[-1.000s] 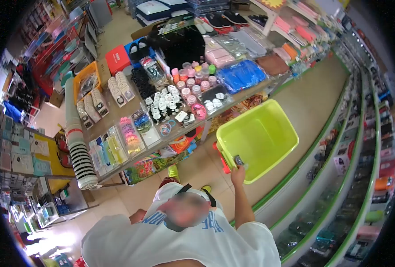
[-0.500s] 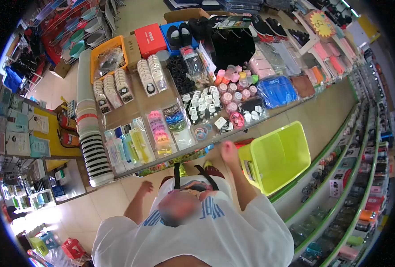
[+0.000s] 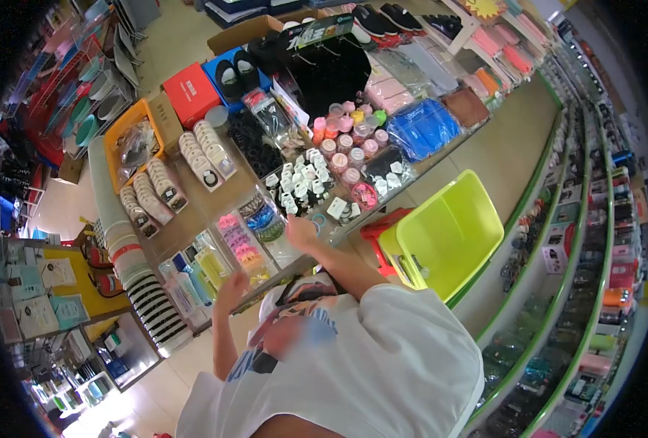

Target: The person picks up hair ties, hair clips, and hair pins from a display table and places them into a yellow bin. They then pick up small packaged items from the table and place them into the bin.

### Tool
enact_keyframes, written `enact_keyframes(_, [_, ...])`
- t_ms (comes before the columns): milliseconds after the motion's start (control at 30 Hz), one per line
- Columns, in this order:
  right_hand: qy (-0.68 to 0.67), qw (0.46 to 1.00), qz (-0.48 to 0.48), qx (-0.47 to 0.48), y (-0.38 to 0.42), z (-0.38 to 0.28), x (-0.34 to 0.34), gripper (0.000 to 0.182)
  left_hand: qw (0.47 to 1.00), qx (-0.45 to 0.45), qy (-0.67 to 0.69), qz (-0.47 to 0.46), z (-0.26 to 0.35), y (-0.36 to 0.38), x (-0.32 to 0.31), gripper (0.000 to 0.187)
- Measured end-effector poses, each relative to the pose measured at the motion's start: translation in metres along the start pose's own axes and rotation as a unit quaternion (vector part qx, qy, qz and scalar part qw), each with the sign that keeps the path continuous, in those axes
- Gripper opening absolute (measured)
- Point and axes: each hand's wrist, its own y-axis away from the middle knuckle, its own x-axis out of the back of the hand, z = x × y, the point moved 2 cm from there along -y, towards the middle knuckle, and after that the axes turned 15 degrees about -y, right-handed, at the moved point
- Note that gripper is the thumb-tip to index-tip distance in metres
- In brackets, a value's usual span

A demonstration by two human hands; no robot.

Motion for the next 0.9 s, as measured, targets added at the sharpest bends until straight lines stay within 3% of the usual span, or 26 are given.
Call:
enact_keyframes(33, [0.027,0.999,-0.016,0.012,0.002,0.010,-0.003,0.019,0.998,0.032,-0.047,0.012,0.006,-0.037,0.001,0.026])
enact_keyframes(67, [0.052,0.998,-0.035,0.026,0.007,0.016,-0.008,0.018,0.999,-0.003,0.024,0.042,0.043,-0.061,0.021,0.022])
enact_keyframes(100, [-0.023,1.000,0.004,0.003,0.019,0.010,0.003,0.016,0.994,-0.050,-0.036,0.096,0.041,-0.090,0.018,0.019])
enact_keyframes(200, [-0.114,0.989,0.040,0.080,0.055,-0.025,0.071,0.020,0.973,-0.131,-0.157,0.108,0.076,-0.146,0.024,0.023])
enact_keyframes(300, [-0.249,0.967,-0.008,0.057,0.089,-0.025,0.110,0.021,0.906,-0.265,-0.307,0.124,0.100,-0.185,0.010,0.025])
enact_keyframes(367, [-0.293,0.955,0.015,0.038,0.104,-0.009,0.097,0.021,0.842,-0.353,-0.387,0.130,0.103,-0.212,-0.012,0.025])
enact_keyframes(500, [-0.232,0.963,0.079,0.109,0.080,0.022,0.057,0.019,0.826,-0.401,-0.394,0.043,0.106,-0.245,-0.030,0.015])
enact_keyframes(700, [-0.278,0.957,0.048,0.066,0.080,0.009,0.059,0.023,0.791,-0.424,-0.440,0.030,0.108,-0.254,-0.026,0.010])
enact_keyframes(900, [-0.301,0.952,0.042,-0.022,0.153,0.008,0.090,0.022,0.774,-0.449,-0.446,0.023,0.101,-0.253,-0.022,0.010])
